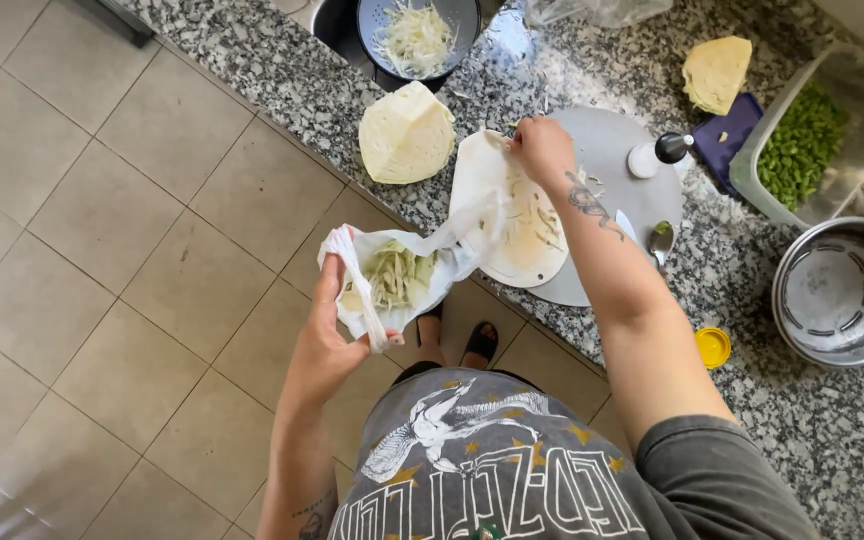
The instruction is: The person places shredded cabbage into a plastic bag and discards it in the trash. They then fill a pot with water from a kettle and the sink, place it on the stove, and light the burner using a lighter. Finally, they add chopped green vegetables from a container into the pot.
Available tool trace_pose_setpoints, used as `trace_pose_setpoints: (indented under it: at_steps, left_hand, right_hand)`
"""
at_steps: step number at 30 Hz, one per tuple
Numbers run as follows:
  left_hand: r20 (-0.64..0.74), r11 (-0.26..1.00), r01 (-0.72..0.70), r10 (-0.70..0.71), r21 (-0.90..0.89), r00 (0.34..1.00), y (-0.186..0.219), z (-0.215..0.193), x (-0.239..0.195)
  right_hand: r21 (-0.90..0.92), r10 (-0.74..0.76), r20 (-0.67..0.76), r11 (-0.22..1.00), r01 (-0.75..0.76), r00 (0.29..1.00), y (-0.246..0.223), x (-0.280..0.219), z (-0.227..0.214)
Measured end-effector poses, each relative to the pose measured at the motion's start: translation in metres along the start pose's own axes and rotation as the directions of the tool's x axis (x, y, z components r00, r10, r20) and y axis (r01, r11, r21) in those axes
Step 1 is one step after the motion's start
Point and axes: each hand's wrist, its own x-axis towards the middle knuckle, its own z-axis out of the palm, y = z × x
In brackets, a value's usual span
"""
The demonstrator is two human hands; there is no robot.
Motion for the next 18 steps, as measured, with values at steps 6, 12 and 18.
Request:
trace_pose_setpoints:
  at_steps: [6, 12, 18]
  left_hand:
    - [0.023, 0.997, -0.062, 0.062, 0.04, 0.998, 0.001, -0.013, -0.005]
    - [-0.116, 0.998, -0.066, 0.067, 0.007, 0.991, 0.017, -0.008, -0.011]
    - [-0.147, 0.991, -0.135, 0.135, 0.01, 0.98, 0.018, -0.003, -0.012]
  right_hand:
    - [0.236, 0.201, 0.221, 0.938, -0.252, 0.954, 0.0, -0.008, -0.116]
    - [0.473, 0.412, 0.078, 0.786, -0.398, 0.908, 0.036, -0.022, -0.205]
    - [0.863, 0.402, 0.145, 0.396, -0.315, 0.904, 0.043, -0.055, -0.25]
